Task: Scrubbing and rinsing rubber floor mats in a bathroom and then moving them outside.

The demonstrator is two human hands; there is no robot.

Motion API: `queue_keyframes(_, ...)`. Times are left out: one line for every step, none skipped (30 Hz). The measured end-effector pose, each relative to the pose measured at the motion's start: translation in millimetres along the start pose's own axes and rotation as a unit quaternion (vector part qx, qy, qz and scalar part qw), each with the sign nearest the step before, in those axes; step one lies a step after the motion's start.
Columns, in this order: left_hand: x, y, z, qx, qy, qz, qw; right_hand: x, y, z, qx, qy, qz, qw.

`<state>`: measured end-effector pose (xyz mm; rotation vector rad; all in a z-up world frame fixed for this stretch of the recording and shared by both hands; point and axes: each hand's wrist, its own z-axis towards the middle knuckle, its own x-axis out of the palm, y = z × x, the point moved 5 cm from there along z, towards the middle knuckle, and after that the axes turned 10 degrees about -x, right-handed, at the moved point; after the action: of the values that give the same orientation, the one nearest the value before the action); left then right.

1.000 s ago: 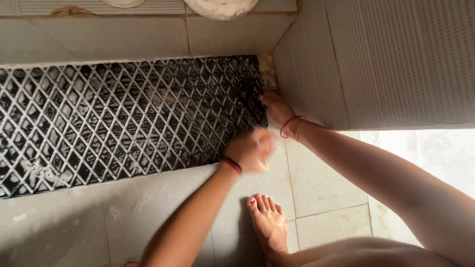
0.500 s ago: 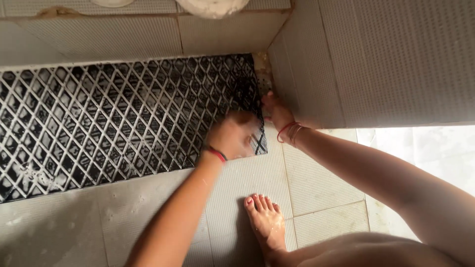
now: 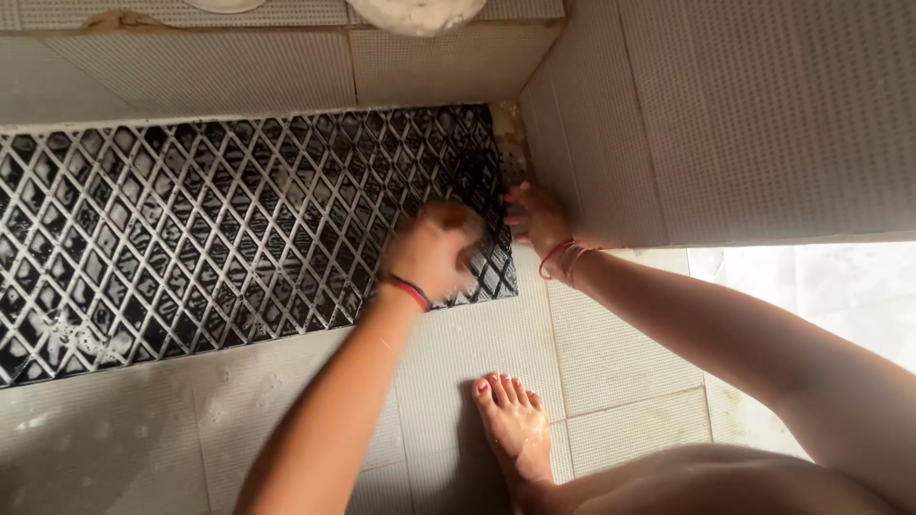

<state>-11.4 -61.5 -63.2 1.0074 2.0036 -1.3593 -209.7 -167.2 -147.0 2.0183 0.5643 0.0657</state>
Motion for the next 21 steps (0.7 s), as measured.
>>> queue_keyframes(-12.0,-0.4,-1.4,0.001,-0.002,0.000,1.000,-1.4,-3.2,-0.8,-0.002,0.000,-0.001,1.000)
queue_keyframes(-26.0,6.3,-2.2,-0.055,-0.002,-0.001,0.998,-0.2,-5.6,0.4,0.002,0.003,-0.007,1.000)
queue_keyframes(-40.1,12.7,-3.8,-0.110,-0.003,-0.003,0.994,0.9,-7.8,1.5,0.006,0.006,-0.013,1.000)
queue_keyframes(-8.3,19.5,1.6,-0.111,-0.007,-0.001,0.994,0.5,-11.3,3.1,0.002,0.008,-0.012,1.000)
queue_keyframes(26.6,20.9,8.0,-0.054,0.017,0.024,0.998,-0.7,-15.6,5.1,0.004,0.000,0.008,1.000)
queue_keyframes(62.5,23.0,13.3,0.005,0.040,0.049,0.998,-1.8,-21.5,6.2,0.008,-0.007,0.030,0.999)
queue_keyframes(53.1,6.0,-1.5,0.005,0.039,0.052,0.998,1.2,-16.9,9.3,0.006,-0.006,0.031,0.999)
queue_keyframes(48.8,-19.9,-18.8,0.056,0.044,0.015,0.997,-0.8,-15.9,8.1,0.010,-0.003,0.036,0.999)
queue_keyframes(44.6,-45.0,-36.4,0.106,0.050,-0.021,0.993,-2.6,-15.9,7.3,0.014,0.000,0.040,0.999)
queue_keyframes(38.9,-41.0,-31.9,0.107,0.053,-0.025,0.993,-4.3,-20.4,8.9,0.018,-0.002,0.038,0.999)
queue_keyframes(32.0,-35.7,-27.1,0.098,0.041,-0.016,0.994,-6.8,-24.6,10.1,0.019,-0.014,0.039,0.999)
queue_keyframes(23.7,-29.8,-21.9,0.088,0.027,-0.006,0.996,-8.3,-27.2,12.7,0.019,-0.025,0.040,0.999)
queue_keyframes(6.2,-21.8,-14.2,0.088,0.029,-0.009,0.996,-9.4,-27.5,7.4,0.021,-0.026,0.037,0.999)
queue_keyframes(-15.2,-7.8,-3.5,0.035,0.013,0.015,0.999,-8.1,-24.5,5.0,0.020,-0.010,0.009,1.000)
queue_keyframes(-37.7,6.0,6.1,-0.017,-0.002,0.039,0.999,-6.7,-20.6,2.0,0.018,0.006,-0.020,1.000)
queue_keyframes(-34.2,1.8,6.8,-0.017,-0.006,0.038,0.999,-5.2,-12.4,-1.7,0.014,0.006,-0.021,1.000)
queue_keyframes(-36.1,-4.5,7.1,0.002,-0.060,0.004,0.998,-4.3,-7.0,-6.2,0.040,0.008,-0.041,0.998)
queue_keyframes(-36.4,-9.9,5.0,0.021,-0.111,-0.028,0.993,-2.1,-4.7,-12.9,0.068,0.011,-0.059,0.996)
queue_keyframes(6.5,-12.9,0.9,0.020,-0.113,-0.027,0.993,-2.9,-6.5,-12.4,0.067,0.012,-0.058,0.996)
queue_keyframes(56.3,-19.1,-1.5,0.051,-0.046,-0.026,0.997,-4.1,-10.3,-11.7,0.087,0.011,-0.039,0.995)
queue_keyframes(106.6,-24.7,-4.2,0.082,0.020,-0.025,0.996,-5.1,-14.8,-10.4,0.106,0.010,-0.021,0.994)
